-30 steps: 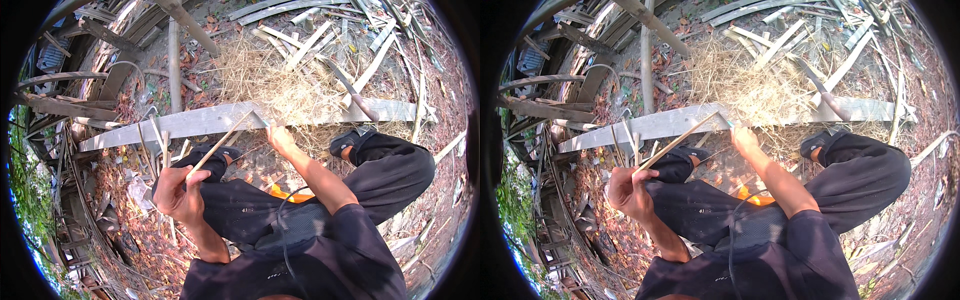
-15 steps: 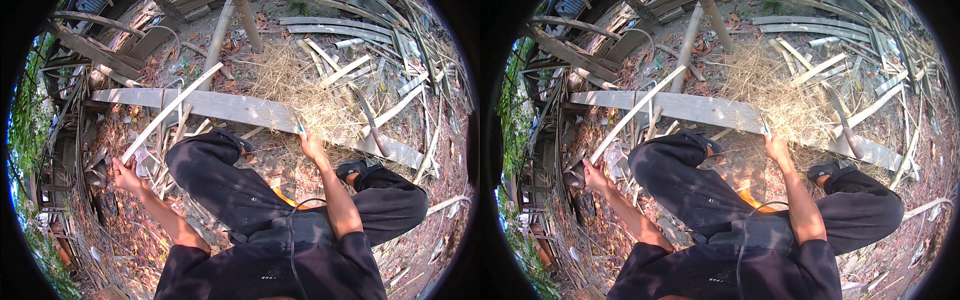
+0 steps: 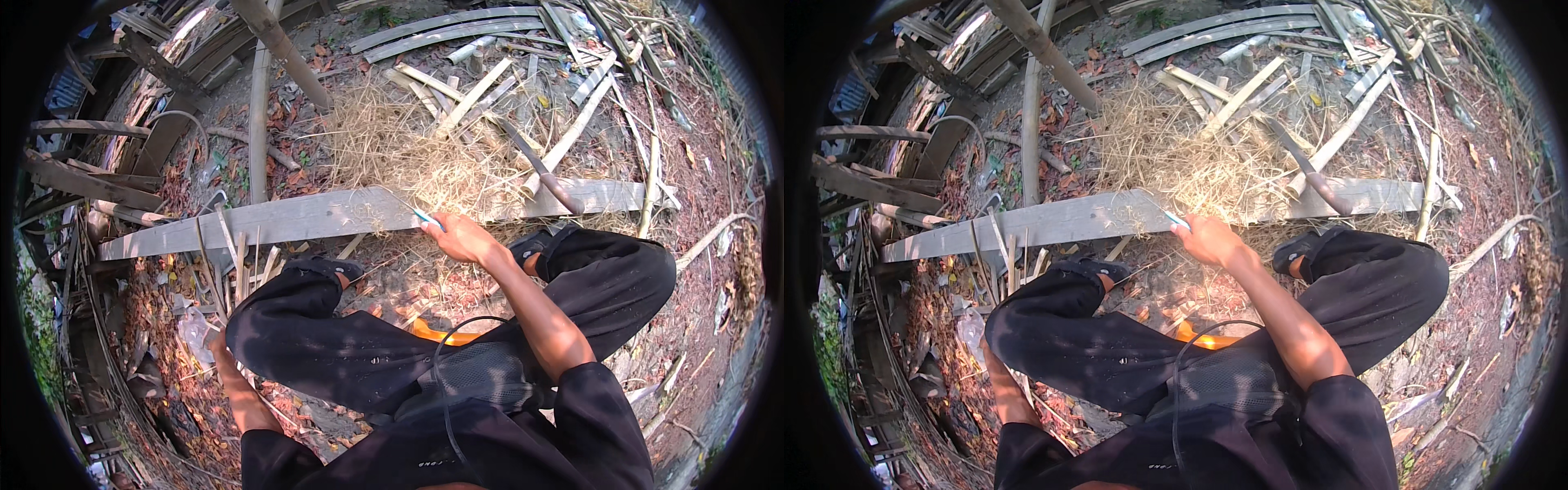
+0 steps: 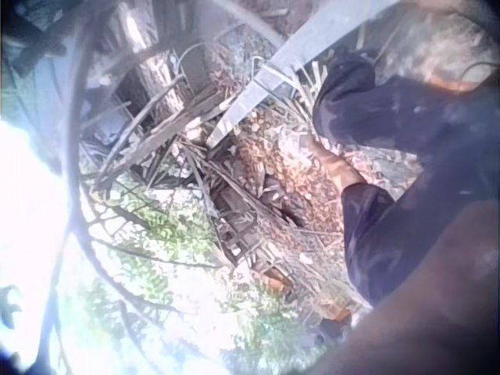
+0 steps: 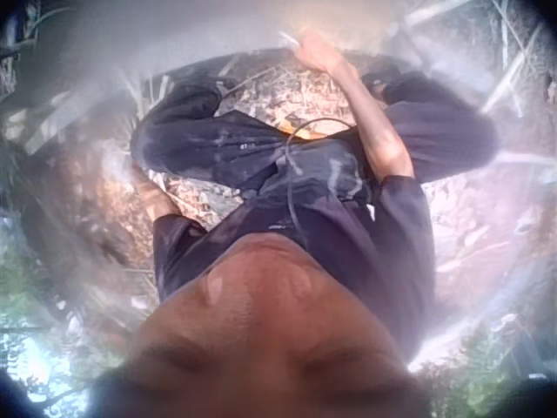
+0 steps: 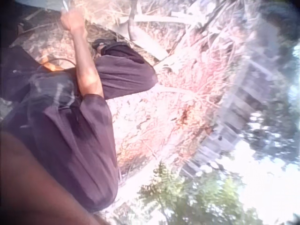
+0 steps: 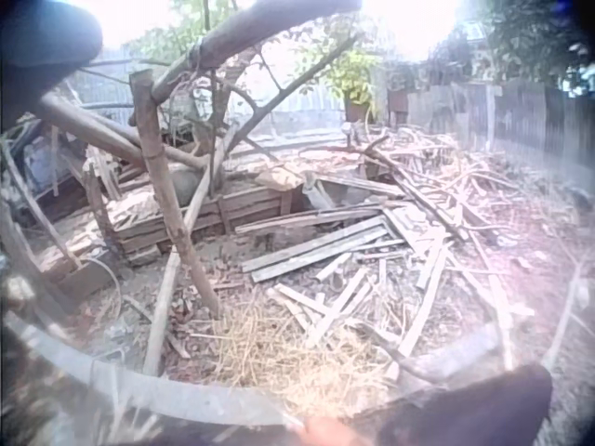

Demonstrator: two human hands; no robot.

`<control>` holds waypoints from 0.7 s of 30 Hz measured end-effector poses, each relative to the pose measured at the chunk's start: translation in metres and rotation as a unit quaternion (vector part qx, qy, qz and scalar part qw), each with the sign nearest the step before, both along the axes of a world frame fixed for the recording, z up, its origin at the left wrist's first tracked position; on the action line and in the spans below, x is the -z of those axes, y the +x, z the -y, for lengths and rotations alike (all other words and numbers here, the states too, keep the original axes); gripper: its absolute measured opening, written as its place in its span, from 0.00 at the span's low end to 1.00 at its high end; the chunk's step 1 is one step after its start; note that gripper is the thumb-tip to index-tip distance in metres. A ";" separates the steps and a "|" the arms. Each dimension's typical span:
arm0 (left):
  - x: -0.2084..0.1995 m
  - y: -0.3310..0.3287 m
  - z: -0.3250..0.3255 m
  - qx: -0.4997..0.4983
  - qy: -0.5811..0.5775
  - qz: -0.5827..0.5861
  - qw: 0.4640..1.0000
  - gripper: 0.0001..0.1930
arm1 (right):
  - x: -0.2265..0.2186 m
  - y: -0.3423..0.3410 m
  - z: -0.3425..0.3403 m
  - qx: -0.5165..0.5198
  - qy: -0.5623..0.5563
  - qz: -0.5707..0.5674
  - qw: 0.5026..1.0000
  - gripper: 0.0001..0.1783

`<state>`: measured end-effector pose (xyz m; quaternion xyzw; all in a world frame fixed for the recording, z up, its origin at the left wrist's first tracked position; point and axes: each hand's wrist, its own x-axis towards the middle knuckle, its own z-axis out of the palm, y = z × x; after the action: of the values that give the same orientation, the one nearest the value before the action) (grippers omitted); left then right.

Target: The person sits on the ground and uses a knife to sharpen a thin wooden stick, repeatedly scraping the blade along the wood to create a fine point. The person also picks up and uses a long metal file to further refine the stick's tip.

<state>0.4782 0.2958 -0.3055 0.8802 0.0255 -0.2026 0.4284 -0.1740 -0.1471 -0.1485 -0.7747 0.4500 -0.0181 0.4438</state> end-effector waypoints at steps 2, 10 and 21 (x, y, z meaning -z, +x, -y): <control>-0.033 0.022 0.094 0.178 0.017 0.191 0.965 0.41 | -0.036 -0.017 -0.011 0.041 -0.049 0.008 0.998 0.24; -0.241 -0.187 0.526 0.545 0.081 0.417 0.723 0.18 | -0.137 -0.107 -0.027 0.177 -0.123 0.095 0.972 0.16; -0.045 -0.553 0.760 0.710 0.066 0.353 0.605 0.17 | -0.085 -0.152 -0.002 0.299 -0.055 0.080 0.949 0.17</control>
<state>-0.0747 -0.4645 -0.2601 0.6507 -0.7476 -0.1150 0.0665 -0.3258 -0.1455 -0.0637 -0.6236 0.6225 -0.2365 0.4095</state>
